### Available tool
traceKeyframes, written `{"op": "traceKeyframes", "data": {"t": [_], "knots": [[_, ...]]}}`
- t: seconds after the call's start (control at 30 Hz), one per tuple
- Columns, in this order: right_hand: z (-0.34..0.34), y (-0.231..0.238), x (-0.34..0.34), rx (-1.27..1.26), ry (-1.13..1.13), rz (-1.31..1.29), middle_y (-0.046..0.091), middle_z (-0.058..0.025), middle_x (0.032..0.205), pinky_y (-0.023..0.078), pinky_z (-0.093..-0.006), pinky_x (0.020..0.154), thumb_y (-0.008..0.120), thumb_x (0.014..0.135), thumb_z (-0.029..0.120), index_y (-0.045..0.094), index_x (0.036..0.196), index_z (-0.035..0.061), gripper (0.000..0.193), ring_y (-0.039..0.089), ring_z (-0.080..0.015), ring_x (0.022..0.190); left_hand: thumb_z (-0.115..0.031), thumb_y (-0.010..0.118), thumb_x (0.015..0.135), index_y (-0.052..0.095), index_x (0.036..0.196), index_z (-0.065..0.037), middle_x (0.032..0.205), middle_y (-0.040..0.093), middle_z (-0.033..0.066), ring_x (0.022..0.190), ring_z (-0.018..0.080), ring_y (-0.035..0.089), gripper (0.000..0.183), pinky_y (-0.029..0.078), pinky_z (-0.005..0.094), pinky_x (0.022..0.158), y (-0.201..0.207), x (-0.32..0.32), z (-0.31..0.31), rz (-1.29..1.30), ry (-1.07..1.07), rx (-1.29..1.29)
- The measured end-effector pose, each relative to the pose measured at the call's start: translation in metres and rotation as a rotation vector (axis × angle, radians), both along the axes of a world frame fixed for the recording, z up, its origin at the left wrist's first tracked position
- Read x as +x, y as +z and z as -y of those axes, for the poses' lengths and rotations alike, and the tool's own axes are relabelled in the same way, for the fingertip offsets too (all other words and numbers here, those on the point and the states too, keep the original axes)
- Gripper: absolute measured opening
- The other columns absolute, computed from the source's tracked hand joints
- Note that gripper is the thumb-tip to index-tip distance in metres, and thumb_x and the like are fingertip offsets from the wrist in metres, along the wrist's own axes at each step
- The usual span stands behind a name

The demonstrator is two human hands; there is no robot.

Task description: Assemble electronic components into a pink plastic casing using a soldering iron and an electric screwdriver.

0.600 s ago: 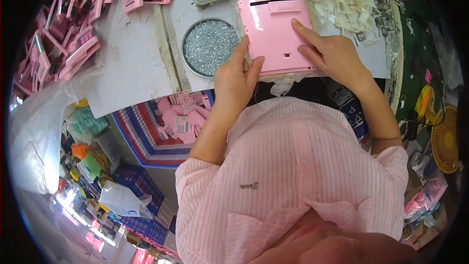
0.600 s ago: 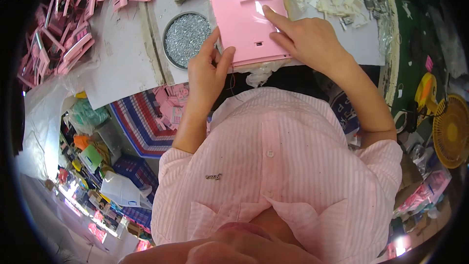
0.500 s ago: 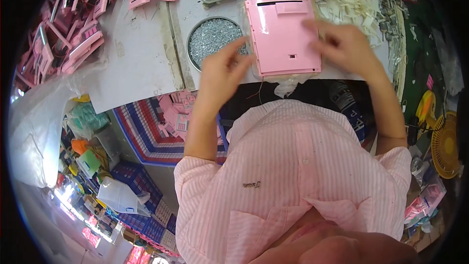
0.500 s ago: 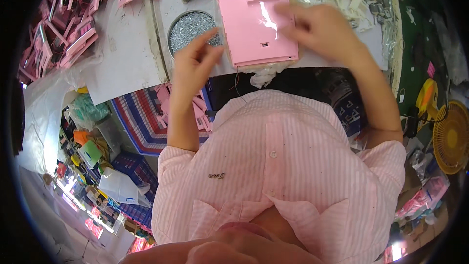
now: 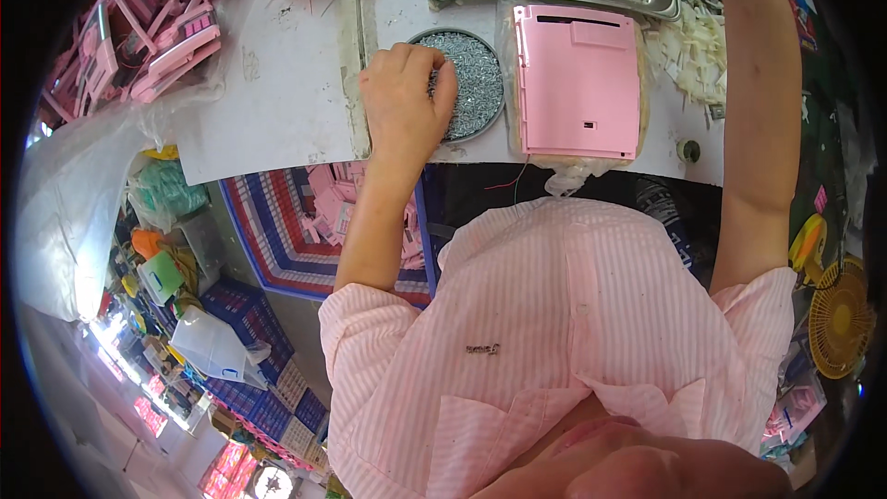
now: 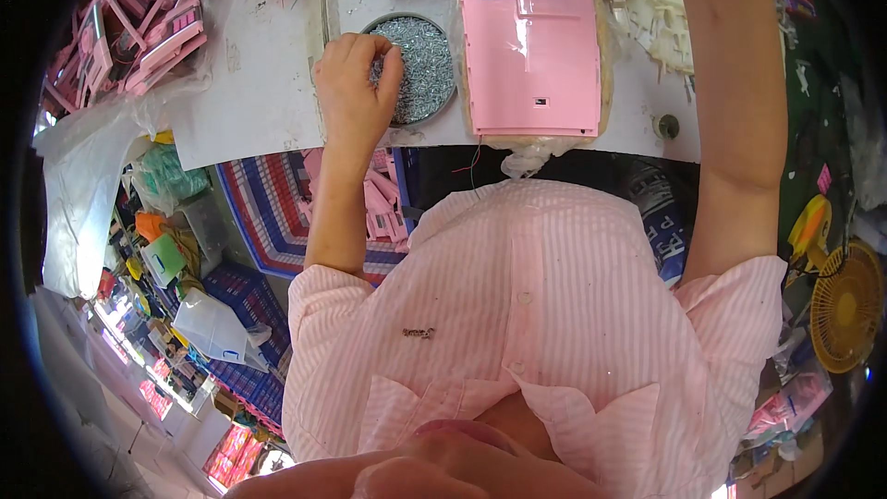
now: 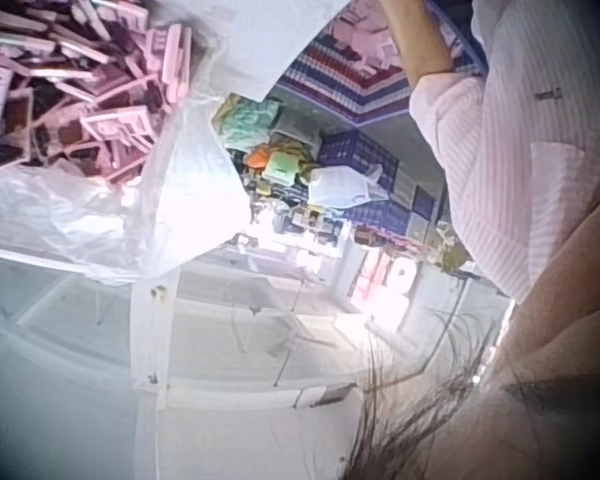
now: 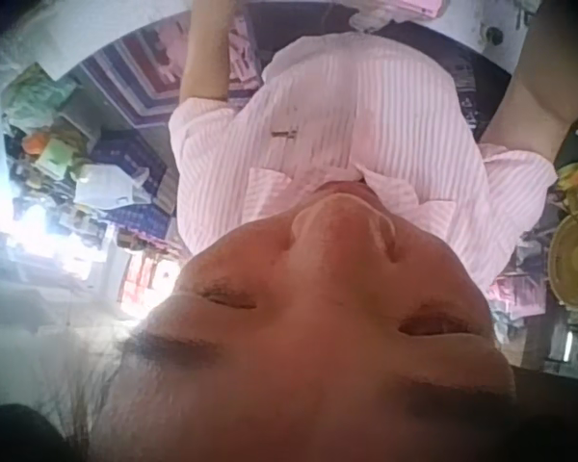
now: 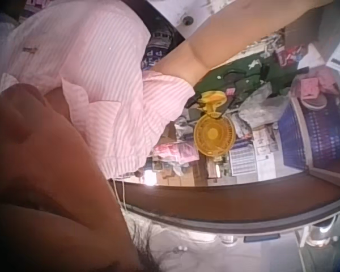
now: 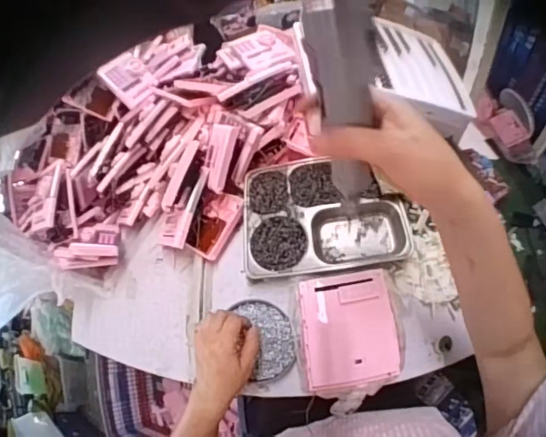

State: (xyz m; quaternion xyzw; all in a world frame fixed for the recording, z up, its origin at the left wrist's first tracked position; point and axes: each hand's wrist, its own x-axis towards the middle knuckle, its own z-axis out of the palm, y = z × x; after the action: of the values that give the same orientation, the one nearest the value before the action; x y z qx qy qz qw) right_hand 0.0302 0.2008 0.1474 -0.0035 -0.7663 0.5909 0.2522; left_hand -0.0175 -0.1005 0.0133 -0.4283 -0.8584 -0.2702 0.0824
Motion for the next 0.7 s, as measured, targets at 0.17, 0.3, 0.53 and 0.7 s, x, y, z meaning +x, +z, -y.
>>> {"op": "traceKeyframes", "data": {"t": [0.17, 0.3, 0.53, 0.7], "knots": [[0.033, -0.042, 0.040, -0.425, 0.415, -0.250, 0.060, -0.0081, 0.084, 0.054, -0.0336, 0.069, 0.065, 0.087, 0.010, 0.051, 0.123, 0.0006, 0.040, 0.062, -0.0200, 0.074, -0.017, 0.075, 0.080, 0.062, 0.076, -0.012, 0.076, 0.061, 0.0026, 0.076, 0.0253, 0.059, 0.014, 0.040, 0.0427, 0.074, 0.003, 0.019, -0.010, 0.075, -0.177, -0.023], [0.069, -0.054, 0.082, -0.530, 0.427, -0.269, 0.051, 0.0003, 0.070, 0.045, -0.0308, 0.065, 0.064, 0.097, 0.021, 0.051, 0.132, 0.0086, 0.039, 0.049, -0.0112, 0.060, -0.016, 0.075, 0.081, 0.064, 0.079, -0.013, 0.077, 0.063, -0.0001, 0.077, 0.0218, 0.059, 0.011, 0.038, 0.0397, 0.077, 0.000, 0.035, -0.028, 0.031, -0.239, 0.079], [0.083, -0.049, 0.090, -0.466, 0.431, -0.283, 0.047, 0.0014, 0.067, 0.043, -0.0292, 0.060, 0.064, 0.097, 0.022, 0.048, 0.127, 0.0145, 0.035, 0.045, -0.0103, 0.055, -0.013, 0.076, 0.081, 0.066, 0.088, -0.014, 0.082, 0.066, -0.0027, 0.077, 0.0180, 0.061, 0.012, 0.036, 0.0374, 0.080, 0.022, 0.055, -0.037, 0.084, -0.324, 0.193], [0.084, -0.052, 0.088, -0.451, 0.452, -0.271, 0.048, 0.0013, 0.067, 0.043, -0.0285, 0.060, 0.064, 0.097, 0.024, 0.047, 0.126, 0.0151, 0.034, 0.045, -0.0100, 0.056, -0.012, 0.077, 0.078, 0.065, 0.087, -0.015, 0.080, 0.065, -0.0031, 0.074, 0.0172, 0.059, 0.015, 0.036, 0.0370, 0.079, 0.023, 0.058, -0.041, 0.104, -0.339, 0.221]]}}
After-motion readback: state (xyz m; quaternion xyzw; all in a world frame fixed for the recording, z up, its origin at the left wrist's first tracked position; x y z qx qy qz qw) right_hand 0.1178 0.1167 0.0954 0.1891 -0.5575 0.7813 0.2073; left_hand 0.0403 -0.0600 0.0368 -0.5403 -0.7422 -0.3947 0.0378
